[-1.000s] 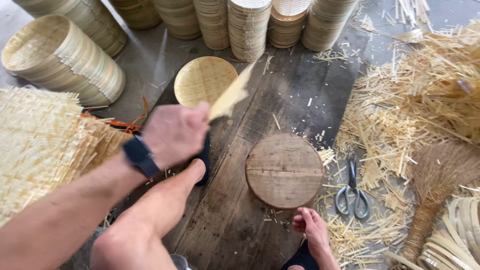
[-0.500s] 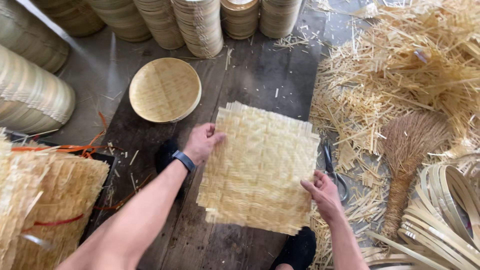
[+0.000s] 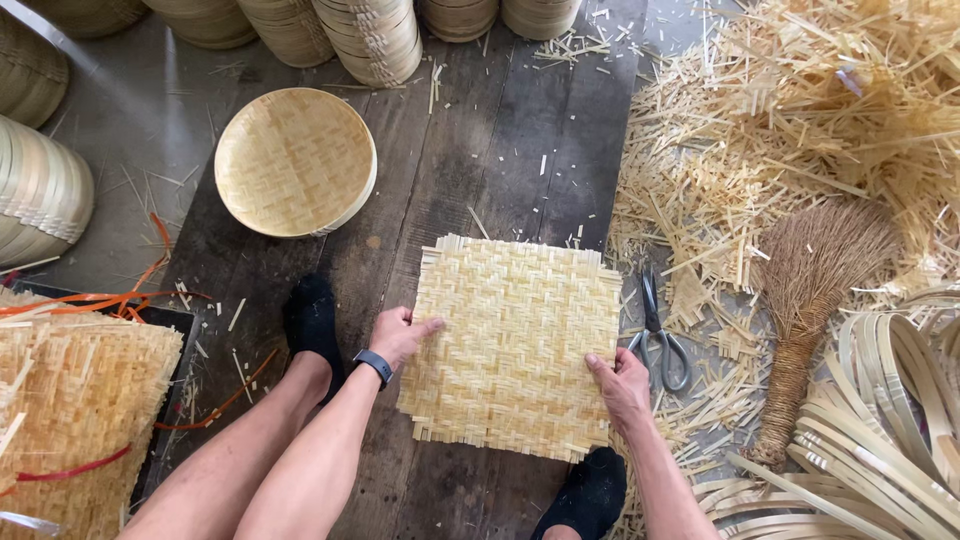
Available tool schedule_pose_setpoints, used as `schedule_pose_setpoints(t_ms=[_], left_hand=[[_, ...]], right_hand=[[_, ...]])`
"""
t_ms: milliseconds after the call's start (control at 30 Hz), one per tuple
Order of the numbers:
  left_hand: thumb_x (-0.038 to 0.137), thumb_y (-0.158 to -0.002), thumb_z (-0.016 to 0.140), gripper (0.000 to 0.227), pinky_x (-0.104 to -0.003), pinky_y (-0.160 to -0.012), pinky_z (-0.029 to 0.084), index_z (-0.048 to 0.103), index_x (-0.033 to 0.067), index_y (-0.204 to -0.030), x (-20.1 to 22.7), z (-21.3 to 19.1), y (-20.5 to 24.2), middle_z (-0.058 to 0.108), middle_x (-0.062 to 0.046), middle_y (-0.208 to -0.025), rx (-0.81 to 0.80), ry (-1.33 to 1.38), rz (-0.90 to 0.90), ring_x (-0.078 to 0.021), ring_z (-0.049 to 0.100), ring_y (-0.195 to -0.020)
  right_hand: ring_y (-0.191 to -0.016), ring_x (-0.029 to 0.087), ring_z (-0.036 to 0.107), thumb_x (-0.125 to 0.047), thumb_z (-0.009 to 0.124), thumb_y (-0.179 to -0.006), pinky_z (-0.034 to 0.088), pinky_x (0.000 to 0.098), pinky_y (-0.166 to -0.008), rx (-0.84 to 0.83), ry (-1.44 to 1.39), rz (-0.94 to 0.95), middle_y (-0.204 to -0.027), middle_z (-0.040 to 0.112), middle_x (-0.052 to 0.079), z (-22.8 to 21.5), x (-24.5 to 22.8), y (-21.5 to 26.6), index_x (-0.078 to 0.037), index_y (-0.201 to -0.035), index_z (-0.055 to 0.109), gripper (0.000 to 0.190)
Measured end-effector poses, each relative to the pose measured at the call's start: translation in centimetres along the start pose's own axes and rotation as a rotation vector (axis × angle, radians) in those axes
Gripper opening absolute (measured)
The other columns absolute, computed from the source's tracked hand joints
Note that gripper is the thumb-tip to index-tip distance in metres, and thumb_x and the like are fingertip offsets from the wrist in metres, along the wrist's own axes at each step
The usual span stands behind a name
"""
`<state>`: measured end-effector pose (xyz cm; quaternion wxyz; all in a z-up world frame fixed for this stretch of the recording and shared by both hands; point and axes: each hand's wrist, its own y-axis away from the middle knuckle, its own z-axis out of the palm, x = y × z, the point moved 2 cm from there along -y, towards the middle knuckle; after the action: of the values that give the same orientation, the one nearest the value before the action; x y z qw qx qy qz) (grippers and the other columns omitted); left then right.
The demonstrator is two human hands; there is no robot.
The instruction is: The person repeatedly places a pre-woven square base into a circular bamboo frame, inverts it onto a wooden mold, and trims the excess woven material flush with the frame using shears. The finished circular bases are stacked on the floor.
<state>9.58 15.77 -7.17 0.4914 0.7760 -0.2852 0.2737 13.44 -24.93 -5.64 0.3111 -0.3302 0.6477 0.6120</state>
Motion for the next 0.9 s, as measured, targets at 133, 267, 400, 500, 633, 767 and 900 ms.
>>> schedule_pose_setpoints(t_ms=[133,267,400,500,633,767,900], left_hand=[[0.042,-0.076,0.087,0.046,-0.034,-0.066,0.055,0.074,-0.0001,-0.088,1.7,-0.2,2.4,0.076,-0.01,-0.079,0.059,-0.162,0.052,-0.0164,0.069,-0.07],[0.051,-0.081,0.082,0.052,-0.04,-0.07,0.055,0.071,0.0003,-0.09,3.0,-0.2,3.3,0.075,-0.016,-0.083,0.097,-0.34,0.061,-0.0252,0.07,-0.074],[0.052,-0.08,0.081,0.054,-0.041,-0.075,0.056,0.071,-0.0003,-0.09,3.8,-0.4,3.8,0.074,-0.016,-0.087,0.109,-0.377,0.076,-0.0274,0.071,-0.08],[0.051,-0.08,0.081,0.053,-0.042,-0.074,0.054,0.07,0.002,-0.093,5.0,-0.6,4.6,0.072,-0.017,-0.088,0.15,-0.398,0.115,-0.0285,0.068,-0.082],[0.04,-0.086,0.074,0.037,-0.042,-0.061,0.052,0.062,0.0049,-0.09,7.5,0.1,8.9,0.064,-0.015,-0.081,0.272,-0.338,0.203,-0.0282,0.06,-0.07],[0.014,-0.098,0.056,0.013,-0.037,-0.049,0.046,0.06,0.0089,-0.087,8.6,6.0,18.3,0.059,-0.008,-0.069,0.245,-0.476,0.766,-0.0226,0.055,-0.058],[0.006,-0.085,0.059,0.006,-0.038,-0.069,0.053,0.057,0.0049,-0.09,9.4,10.3,23.9,0.066,-0.015,-0.091,0.199,-0.525,1.163,-0.0275,0.065,-0.082]], right_hand=[[-0.083,0.016,0.067,-0.017,0.079,-0.087,0.056,0.0294,-0.072,0.056,0.018,-0.019,-0.103,0.073,0.015,-0.1,0.3,2.0,0.006,-0.122,0.062,0.045],[-0.117,0.024,0.06,-0.02,0.08,-0.085,0.049,0.0394,-0.102,0.31,0.461,-0.404,-0.13,0.06,0.023,1.6,-2.6,4.7,0.006,-0.136,0.048,0.066],[-0.138,0.033,0.038,-0.041,0.079,-0.081,0.03,0.0478,-0.117,0.133,0.995,-0.934,-0.144,0.045,0.02,6.5,-5.1,7.8,-0.002,-0.142,0.046,0.08],[-0.144,0.039,0.025,-0.049,0.067,-0.086,0.018,0.0561,-0.118,-0.044,1.284,-1.006,-0.152,0.036,0.021,10.3,-4.6,9.6,-0.014,-0.148,0.043,0.075],[-0.148,0.041,0.021,-0.054,0.052,-0.093,0.009,0.0601,-0.121,-0.1,1.441,-0.911,-0.154,0.032,0.019,10.7,-4.1,9.9,-0.019,-0.151,0.04,0.069],[-0.147,0.041,0.025,-0.052,0.054,-0.092,0.013,0.0585,-0.12,-0.101,1.415,-0.894,-0.153,0.035,0.019,10.6,-2.9,9.2,-0.018,-0.149,0.042,0.067],[-0.147,0.039,0.027,-0.05,0.055,-0.092,0.015,0.0564,-0.121,-0.182,1.333,-0.714,-0.152,0.038,0.017,9.9,-0.4,8.4,-0.019,-0.147,0.044,0.064]])
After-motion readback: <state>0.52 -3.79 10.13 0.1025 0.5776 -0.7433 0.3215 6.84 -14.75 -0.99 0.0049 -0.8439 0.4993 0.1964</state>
